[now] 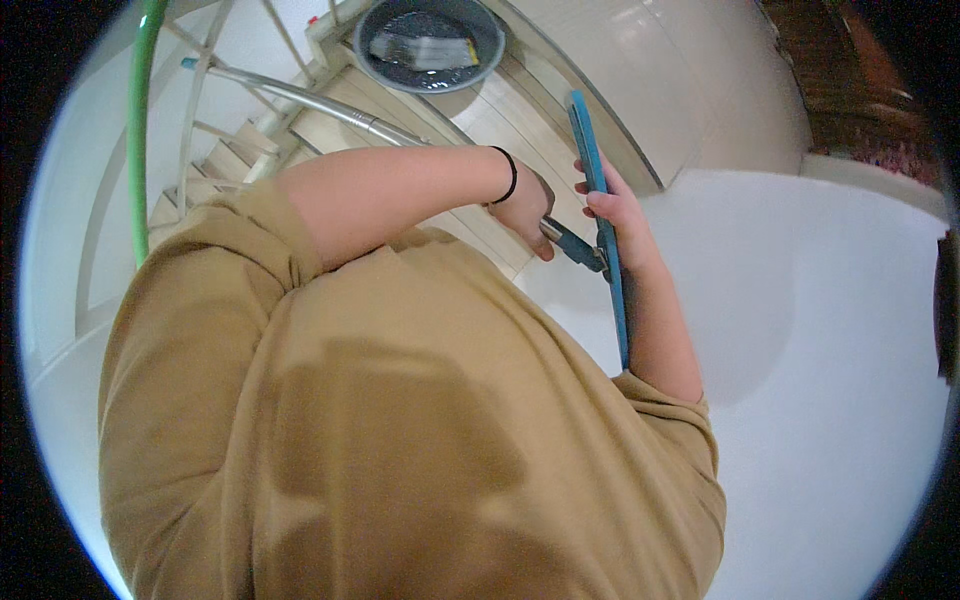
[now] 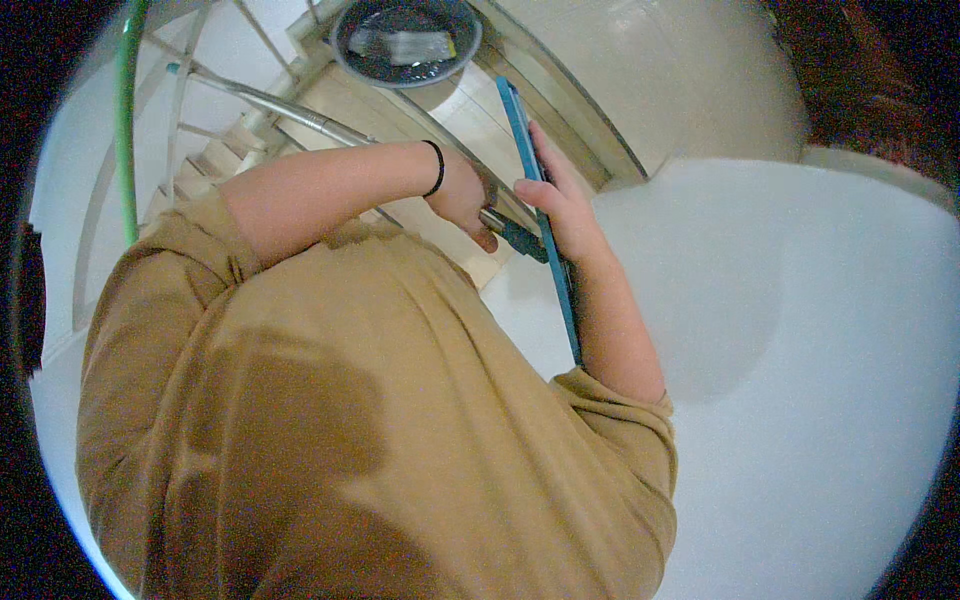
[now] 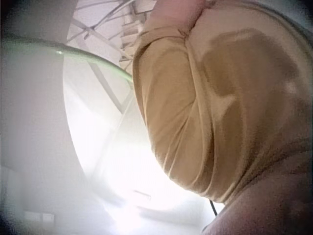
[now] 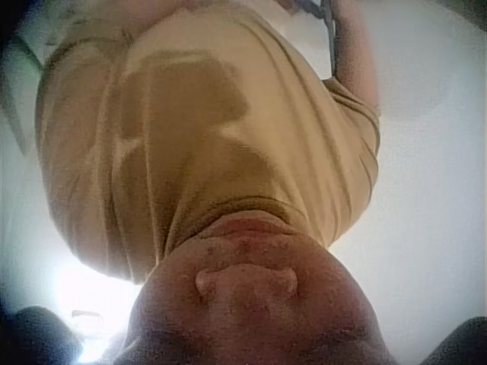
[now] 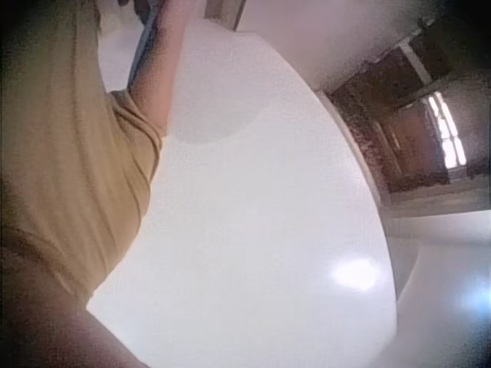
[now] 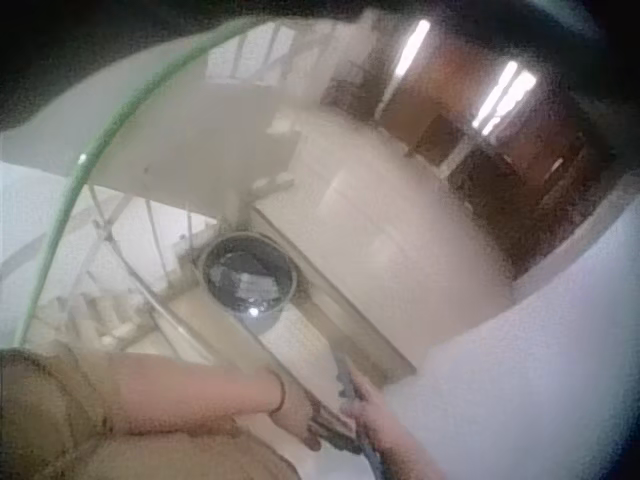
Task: The person assembles a mop by attaching a blue mop head to a metal handle. They align the head with the handle, insert the handle into the head, and secure it by tightening a fastener. The person repeatedly adjusts and checks the connection to ensure it is secure.
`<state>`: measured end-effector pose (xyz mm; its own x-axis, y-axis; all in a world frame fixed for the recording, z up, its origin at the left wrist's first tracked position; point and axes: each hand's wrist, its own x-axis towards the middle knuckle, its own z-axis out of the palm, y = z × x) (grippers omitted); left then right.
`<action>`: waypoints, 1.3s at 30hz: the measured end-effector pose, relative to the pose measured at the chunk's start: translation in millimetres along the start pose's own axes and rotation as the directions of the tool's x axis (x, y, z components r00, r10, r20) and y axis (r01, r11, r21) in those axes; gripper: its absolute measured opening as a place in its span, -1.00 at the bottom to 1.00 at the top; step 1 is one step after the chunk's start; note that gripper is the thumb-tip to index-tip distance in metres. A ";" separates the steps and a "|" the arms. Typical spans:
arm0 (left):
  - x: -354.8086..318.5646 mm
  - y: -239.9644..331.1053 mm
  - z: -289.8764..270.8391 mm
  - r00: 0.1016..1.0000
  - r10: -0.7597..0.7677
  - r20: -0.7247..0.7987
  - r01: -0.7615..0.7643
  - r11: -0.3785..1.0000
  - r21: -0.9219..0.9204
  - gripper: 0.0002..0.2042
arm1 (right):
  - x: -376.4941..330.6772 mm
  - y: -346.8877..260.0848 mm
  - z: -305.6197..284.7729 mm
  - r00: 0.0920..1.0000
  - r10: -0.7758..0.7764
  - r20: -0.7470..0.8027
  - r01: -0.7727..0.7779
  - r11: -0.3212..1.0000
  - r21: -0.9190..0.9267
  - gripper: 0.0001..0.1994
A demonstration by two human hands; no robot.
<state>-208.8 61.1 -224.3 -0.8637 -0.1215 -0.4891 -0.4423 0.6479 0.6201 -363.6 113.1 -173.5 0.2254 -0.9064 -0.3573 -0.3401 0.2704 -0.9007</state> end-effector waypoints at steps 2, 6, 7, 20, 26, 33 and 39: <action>7.7 23.5 -7.9 0.990 -0.076 0.122 0.081 0.996 -0.032 -0.37 | -17.3 8.0 -8.8 0.995 -0.023 -0.095 0.025 1.000 0.016 -0.14; 42.2 53.7 6.6 0.976 -0.021 0.216 0.038 0.997 -0.072 -0.30 | -47.2 51.1 -35.9 0.977 0.107 -0.182 -0.118 0.992 -0.054 -0.15; 64.3 52.2 21.3 0.981 0.077 0.180 -0.072 0.997 -0.031 -0.28 | -55.8 63.3 -40.0 0.972 0.133 -0.195 -0.152 0.985 -0.083 -0.14; 96.9 107.5 -24.6 0.975 0.217 -0.037 -0.220 0.963 -0.154 -0.36 | -96.4 26.4 -115.9 0.732 0.103 -0.674 -0.117 0.993 0.024 -0.25; 55.1 116.9 -70.3 0.969 0.200 -0.148 -0.216 0.971 -0.103 -0.44 | -89.0 -14.5 -137.8 0.791 -0.039 -0.611 0.254 0.929 0.269 -0.17; -13.2 101.9 -73.6 0.989 0.066 -0.131 -0.118 0.884 -0.451 -0.60 | -39.8 -49.5 -112.7 0.945 -0.190 -0.266 0.283 0.883 0.373 -0.14; -94.5 57.8 -57.8 0.994 -0.002 -0.112 -0.088 0.606 -0.790 -0.61 | 17.2 -93.8 -50.4 0.941 -0.336 0.044 0.282 0.848 0.448 -0.13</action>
<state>-166.6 66.6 -106.7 -0.8844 -0.2067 -0.4184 -0.3829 -0.1910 0.9038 -373.9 55.8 -82.7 0.3666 -0.9293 -0.0444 0.1840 0.1192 -0.9757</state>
